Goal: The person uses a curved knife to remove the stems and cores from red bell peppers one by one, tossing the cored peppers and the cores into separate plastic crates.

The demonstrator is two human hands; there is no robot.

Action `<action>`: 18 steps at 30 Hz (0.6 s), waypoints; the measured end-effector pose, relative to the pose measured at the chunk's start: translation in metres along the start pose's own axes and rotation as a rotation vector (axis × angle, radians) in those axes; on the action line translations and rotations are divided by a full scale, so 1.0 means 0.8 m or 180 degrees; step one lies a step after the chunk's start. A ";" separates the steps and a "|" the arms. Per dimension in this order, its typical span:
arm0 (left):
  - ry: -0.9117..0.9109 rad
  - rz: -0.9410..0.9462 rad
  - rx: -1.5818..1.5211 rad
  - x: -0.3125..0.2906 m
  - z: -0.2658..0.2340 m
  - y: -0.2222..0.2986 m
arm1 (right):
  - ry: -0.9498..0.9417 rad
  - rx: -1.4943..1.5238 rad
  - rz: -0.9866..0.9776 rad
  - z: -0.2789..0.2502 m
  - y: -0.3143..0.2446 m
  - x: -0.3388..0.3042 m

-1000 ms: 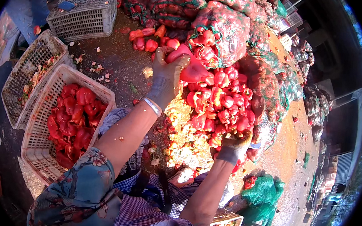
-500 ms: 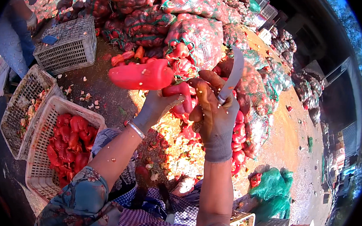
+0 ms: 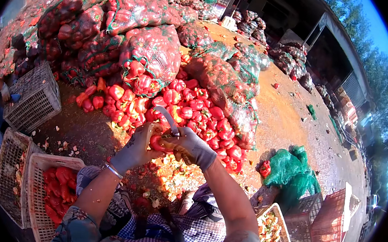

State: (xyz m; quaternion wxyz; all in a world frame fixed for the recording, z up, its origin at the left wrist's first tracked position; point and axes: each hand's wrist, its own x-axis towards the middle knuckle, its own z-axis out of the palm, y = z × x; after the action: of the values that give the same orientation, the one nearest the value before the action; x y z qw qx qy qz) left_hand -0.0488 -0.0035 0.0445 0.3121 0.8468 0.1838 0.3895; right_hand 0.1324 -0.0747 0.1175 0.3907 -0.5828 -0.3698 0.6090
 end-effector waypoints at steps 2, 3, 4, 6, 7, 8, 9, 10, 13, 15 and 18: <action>-0.0026 0.0088 0.0092 -0.003 0.003 0.002 | 0.0088 -0.0568 -0.0371 -0.004 0.012 -0.007; -0.0036 0.0132 0.0138 0.000 0.006 0.004 | 0.0197 -0.0804 -0.0290 -0.007 0.012 -0.008; -0.0056 0.0143 0.0184 0.000 0.012 0.003 | 0.0281 -0.1027 -0.0184 -0.009 0.017 -0.005; -0.0021 0.0033 0.0146 -0.002 0.023 -0.010 | 0.0420 -0.0973 -0.0448 -0.006 0.028 0.004; -0.0033 -0.0072 0.0024 -0.002 0.026 -0.013 | 0.0558 -0.1039 -0.0527 -0.002 0.025 0.002; -0.0045 -0.0177 -0.0097 -0.003 0.029 -0.015 | 0.0694 -0.1104 -0.0608 0.001 0.025 0.002; -0.0066 -0.0279 -0.0117 -0.005 0.034 -0.021 | 0.0802 -0.1372 -0.0840 -0.007 0.037 0.010; -0.0121 -0.0338 -0.0104 -0.004 0.038 -0.022 | 0.0911 -0.1513 -0.0974 -0.006 0.034 0.008; -0.0318 -0.0561 -0.0051 -0.004 0.043 -0.019 | 0.1434 -0.1864 -0.1508 -0.007 0.049 0.015; -0.0087 -0.0432 -0.0149 -0.001 0.044 -0.011 | 0.1728 -0.1564 -0.1821 -0.011 0.060 0.018; 0.0254 -0.0164 -0.0177 -0.001 0.045 -0.011 | 0.1553 -0.0104 -0.1002 -0.002 0.041 0.003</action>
State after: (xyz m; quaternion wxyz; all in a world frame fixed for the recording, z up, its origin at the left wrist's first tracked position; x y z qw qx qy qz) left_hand -0.0220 -0.0113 0.0196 0.3378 0.8166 0.2070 0.4198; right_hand 0.1328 -0.0862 0.0867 0.5483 -0.6537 -0.3606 0.3768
